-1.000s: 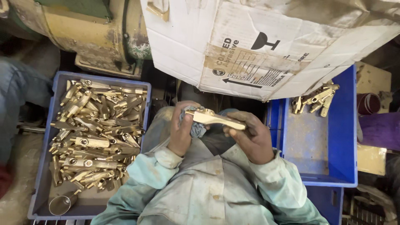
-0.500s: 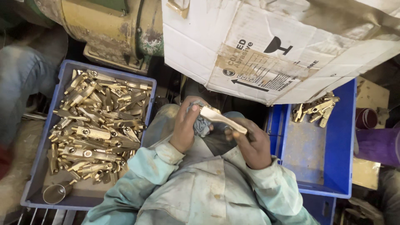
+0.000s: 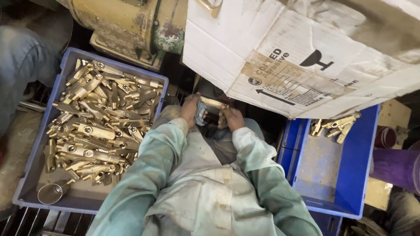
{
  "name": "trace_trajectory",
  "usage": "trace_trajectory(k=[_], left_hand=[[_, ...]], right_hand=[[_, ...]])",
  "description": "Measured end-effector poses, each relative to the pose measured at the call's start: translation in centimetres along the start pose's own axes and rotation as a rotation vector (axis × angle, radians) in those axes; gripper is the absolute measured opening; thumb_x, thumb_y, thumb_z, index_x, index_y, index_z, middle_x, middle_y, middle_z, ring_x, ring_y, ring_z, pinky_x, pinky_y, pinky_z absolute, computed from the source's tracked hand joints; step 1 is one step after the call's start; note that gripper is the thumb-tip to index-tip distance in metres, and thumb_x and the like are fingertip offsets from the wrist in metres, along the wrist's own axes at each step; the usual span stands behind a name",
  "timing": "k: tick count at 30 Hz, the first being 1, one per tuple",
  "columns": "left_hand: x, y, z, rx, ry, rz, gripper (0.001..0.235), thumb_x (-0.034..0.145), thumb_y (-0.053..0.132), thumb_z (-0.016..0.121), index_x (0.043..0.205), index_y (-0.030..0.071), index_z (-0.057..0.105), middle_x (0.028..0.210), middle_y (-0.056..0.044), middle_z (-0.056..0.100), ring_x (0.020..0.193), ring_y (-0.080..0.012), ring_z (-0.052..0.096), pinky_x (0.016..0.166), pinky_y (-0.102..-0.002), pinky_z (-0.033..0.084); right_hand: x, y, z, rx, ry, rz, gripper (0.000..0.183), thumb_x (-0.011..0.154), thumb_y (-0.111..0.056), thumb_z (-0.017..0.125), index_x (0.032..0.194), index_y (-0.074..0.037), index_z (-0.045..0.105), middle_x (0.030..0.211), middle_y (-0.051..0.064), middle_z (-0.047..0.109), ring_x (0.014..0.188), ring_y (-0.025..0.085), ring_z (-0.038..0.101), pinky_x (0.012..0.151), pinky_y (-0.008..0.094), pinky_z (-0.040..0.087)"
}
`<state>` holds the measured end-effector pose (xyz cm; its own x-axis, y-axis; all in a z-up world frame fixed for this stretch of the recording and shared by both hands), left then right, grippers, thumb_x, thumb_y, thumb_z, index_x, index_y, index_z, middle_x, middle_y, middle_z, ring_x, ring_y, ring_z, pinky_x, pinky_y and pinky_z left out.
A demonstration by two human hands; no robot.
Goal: The person wipes individual brass metal components one at a time using a small piece of cloth, then places them into a blue plastic bin.
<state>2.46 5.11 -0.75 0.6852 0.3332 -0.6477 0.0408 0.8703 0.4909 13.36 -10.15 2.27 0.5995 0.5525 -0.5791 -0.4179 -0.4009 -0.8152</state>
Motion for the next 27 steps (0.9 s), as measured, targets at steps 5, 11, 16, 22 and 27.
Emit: trace_trajectory(k=[5, 11, 16, 22, 27], left_hand=[[3.2, -0.7, -1.3, 0.014, 0.065, 0.053, 0.023, 0.102, 0.033, 0.051, 0.105, 0.010, 0.054, 0.068, -0.008, 0.060, 0.045, -0.0218, 0.058, 0.037, -0.034, 0.046], [3.9, -0.8, -1.4, 0.026, 0.077, 0.115, 0.025, 0.103, 0.032, 0.051, 0.100, 0.007, 0.054, 0.065, -0.009, 0.058, 0.045, -0.0223, 0.057, 0.037, -0.034, 0.046], [1.9, -0.1, 0.1, 0.033, 0.053, 0.107, 0.026, 0.103, 0.032, 0.053, 0.099, 0.006, 0.055, 0.065, -0.010, 0.059, 0.045, -0.0227, 0.058, 0.037, -0.035, 0.047], [-7.4, 3.9, 4.7, -0.097, -0.159, 0.187, 0.021, 0.100, 0.029, 0.053, 0.113, 0.013, 0.057, 0.081, -0.010, 0.066, 0.051, -0.0212, 0.063, 0.042, -0.033, 0.051], [-16.3, 9.1, 10.1, -0.071, -0.373, 0.364, 0.026, 0.106, 0.028, 0.053, 0.118, 0.006, 0.059, 0.096, -0.014, 0.073, 0.071, -0.0184, 0.070, 0.058, -0.030, 0.057]], right_hand=[[3.3, 2.6, -0.6, 0.017, 0.077, 0.068, 0.037, 0.098, -0.035, 0.065, 0.082, -0.002, 0.064, 0.060, 0.010, 0.061, 0.042, 0.023, 0.059, 0.041, 0.038, 0.053], [3.0, 2.7, -0.3, 0.111, 0.107, 0.074, 0.029, 0.098, -0.028, 0.068, 0.085, -0.003, 0.062, 0.060, 0.007, 0.056, 0.042, 0.018, 0.053, 0.038, 0.037, 0.049], [0.8, -0.9, 0.0, 0.046, 0.119, -0.095, 0.022, 0.096, -0.025, 0.065, 0.092, -0.003, 0.065, 0.068, 0.005, 0.062, 0.046, 0.016, 0.055, 0.039, 0.037, 0.050], [-11.4, -10.4, 1.5, -0.348, 0.054, -0.400, 0.024, 0.103, -0.022, 0.064, 0.105, 0.001, 0.070, 0.082, 0.009, 0.072, 0.067, 0.011, 0.064, 0.062, 0.026, 0.053], [-21.9, -18.9, 3.3, -0.589, 0.214, -0.714, 0.030, 0.092, -0.015, 0.071, 0.115, 0.004, 0.067, 0.092, 0.010, 0.070, 0.077, 0.013, 0.064, 0.068, 0.025, 0.053]])
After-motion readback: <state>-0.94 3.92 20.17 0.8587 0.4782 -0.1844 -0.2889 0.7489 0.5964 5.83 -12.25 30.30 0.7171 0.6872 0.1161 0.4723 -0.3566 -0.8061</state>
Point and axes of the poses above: each hand's wrist, its own x-axis towards the middle knuckle, its own z-axis out of the palm, y = z × x, the point moved 9 cm from there along x, towards the middle knuckle
